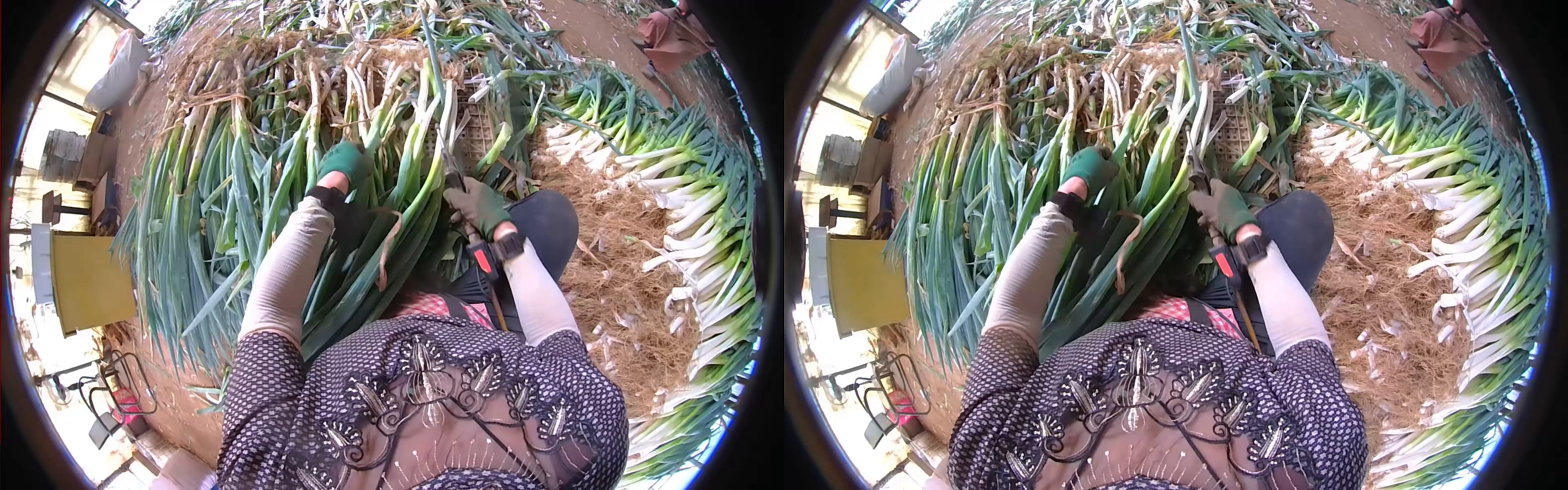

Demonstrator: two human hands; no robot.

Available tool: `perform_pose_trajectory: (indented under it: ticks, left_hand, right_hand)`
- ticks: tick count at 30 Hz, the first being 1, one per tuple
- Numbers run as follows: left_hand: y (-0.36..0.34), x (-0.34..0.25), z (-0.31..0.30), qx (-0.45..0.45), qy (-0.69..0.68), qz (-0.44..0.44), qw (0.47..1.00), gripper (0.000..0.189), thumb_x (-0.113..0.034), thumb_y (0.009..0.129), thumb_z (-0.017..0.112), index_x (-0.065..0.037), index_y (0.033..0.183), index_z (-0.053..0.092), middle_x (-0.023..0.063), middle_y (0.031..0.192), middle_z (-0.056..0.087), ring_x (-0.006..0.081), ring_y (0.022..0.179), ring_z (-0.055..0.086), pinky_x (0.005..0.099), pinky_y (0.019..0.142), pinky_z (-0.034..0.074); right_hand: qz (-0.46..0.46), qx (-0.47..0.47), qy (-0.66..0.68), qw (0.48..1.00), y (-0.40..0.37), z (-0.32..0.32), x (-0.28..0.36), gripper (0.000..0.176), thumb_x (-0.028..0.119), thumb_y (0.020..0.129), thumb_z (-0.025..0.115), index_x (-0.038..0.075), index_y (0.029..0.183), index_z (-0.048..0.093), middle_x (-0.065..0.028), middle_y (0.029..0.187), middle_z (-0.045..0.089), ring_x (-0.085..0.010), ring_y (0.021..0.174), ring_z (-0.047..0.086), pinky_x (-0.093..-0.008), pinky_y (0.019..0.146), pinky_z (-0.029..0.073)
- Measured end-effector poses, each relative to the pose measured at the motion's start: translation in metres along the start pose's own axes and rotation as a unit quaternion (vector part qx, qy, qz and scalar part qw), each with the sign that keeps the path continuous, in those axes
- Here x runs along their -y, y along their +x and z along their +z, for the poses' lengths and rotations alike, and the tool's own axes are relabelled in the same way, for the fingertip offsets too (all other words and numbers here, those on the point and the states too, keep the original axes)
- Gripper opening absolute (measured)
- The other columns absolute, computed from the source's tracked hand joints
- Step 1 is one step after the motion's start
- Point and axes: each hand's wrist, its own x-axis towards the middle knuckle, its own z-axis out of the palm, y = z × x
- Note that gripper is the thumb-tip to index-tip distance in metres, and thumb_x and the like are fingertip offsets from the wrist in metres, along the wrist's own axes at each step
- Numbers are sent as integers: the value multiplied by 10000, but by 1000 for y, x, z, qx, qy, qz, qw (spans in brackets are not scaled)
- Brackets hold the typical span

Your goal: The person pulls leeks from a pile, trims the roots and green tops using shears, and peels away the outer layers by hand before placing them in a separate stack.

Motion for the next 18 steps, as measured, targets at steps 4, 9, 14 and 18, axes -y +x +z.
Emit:
perform_pose_trajectory:
  ticks: [4, 9, 14, 18]
  left_hand:
    - [-13, -11, 0, 26, -116, 3, 993, 419, -308, 760, 638, -54, 1090, 689, 216, 1080, 683, 366, 1005, 662, 424, 896, 517]
    - [-4, -13, 46, -31, 9, -40, 999, 465, -268, 733, 710, -22, 1124, 654, 238, 1105, 669, 363, 1033, 657, 404, 906, 515]
    - [9, -10, 8, 59, -46, -8, 997, 387, -263, 727, 752, -21, 1026, 710, 176, 936, 713, 277, 859, 692, 355, 801, 531]
    - [-13, 0, -13, 116, -349, 1, 930, 317, -240, 752, 752, 18, 931, 716, 82, 836, 704, 166, 743, 646, 306, 688, 511]
  right_hand:
    - [-7, 84, 117, 990, -44, 10, 2, 331, 286, 857, 659, 6, 1016, 584, -42, 773, 599, -126, 575, 593, -270, 530, 485]
    - [-68, 133, 83, 985, -57, 26, -10, 256, 217, 894, 650, 30, 1050, 573, 7, 811, 569, -75, 665, 555, -247, 590, 490]
    - [-126, 108, 21, 986, -62, 25, -6, 280, 216, 891, 651, 27, 1084, 575, 12, 803, 563, -89, 648, 558, -260, 596, 492]
    - [-82, 116, 28, 989, -65, 23, 15, 302, 242, 867, 656, 21, 1067, 605, -12, 774, 592, -95, 650, 584, -268, 607, 496]
